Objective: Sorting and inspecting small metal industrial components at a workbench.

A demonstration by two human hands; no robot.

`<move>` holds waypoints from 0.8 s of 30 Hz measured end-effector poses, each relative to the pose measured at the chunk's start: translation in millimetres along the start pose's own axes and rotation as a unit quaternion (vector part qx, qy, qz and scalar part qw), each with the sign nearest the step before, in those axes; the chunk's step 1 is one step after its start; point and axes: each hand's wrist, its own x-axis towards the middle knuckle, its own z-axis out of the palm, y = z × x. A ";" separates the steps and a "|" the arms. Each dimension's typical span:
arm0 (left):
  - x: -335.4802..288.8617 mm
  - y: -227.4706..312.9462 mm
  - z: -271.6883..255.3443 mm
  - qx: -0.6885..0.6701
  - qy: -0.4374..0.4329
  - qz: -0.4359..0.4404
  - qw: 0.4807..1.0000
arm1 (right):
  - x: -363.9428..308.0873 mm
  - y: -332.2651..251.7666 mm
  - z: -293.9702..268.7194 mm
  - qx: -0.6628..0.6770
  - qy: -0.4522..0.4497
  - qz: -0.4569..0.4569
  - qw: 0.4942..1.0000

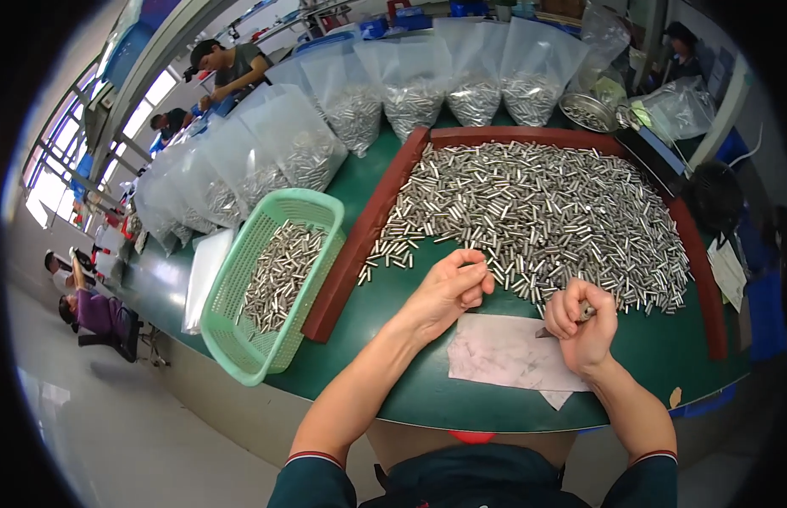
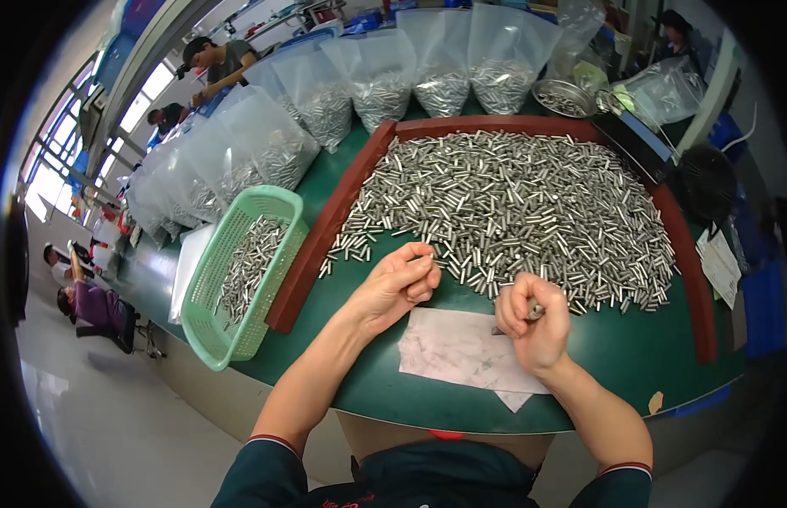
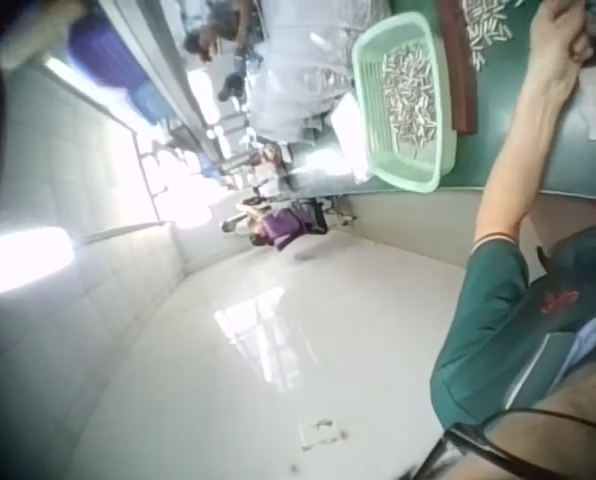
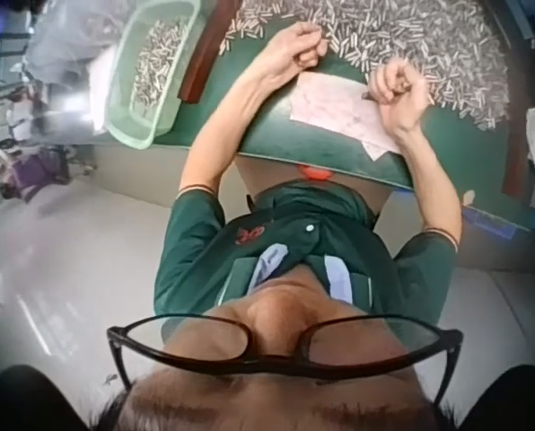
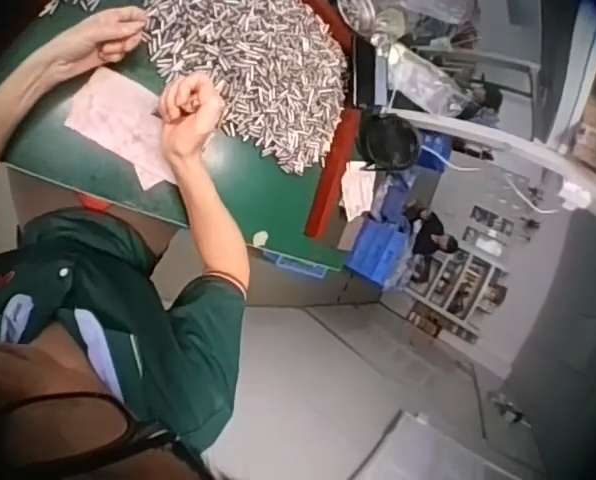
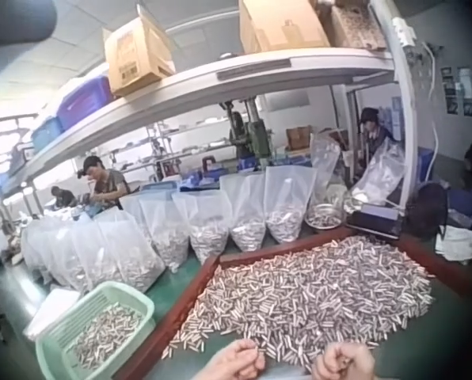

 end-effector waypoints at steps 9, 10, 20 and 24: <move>5.3 0.2 4.2 -0.017 0.009 -0.035 0.999 | -0.1 -3.2 -4.6 0.004 -0.006 -0.001 1.000; 5.7 -0.3 4.0 -0.015 0.008 -0.038 0.999 | -0.3 -3.2 -5.2 0.004 -0.005 0.000 1.000; 1.9 6.5 7.4 -0.119 0.053 -0.059 0.990 | -1.5 -0.2 -6.2 -0.012 -0.009 -0.004 1.000; 3.2 11.5 -10.2 0.028 0.052 0.038 0.998 | -1.2 -0.9 -4.3 -0.014 -0.011 -0.011 1.000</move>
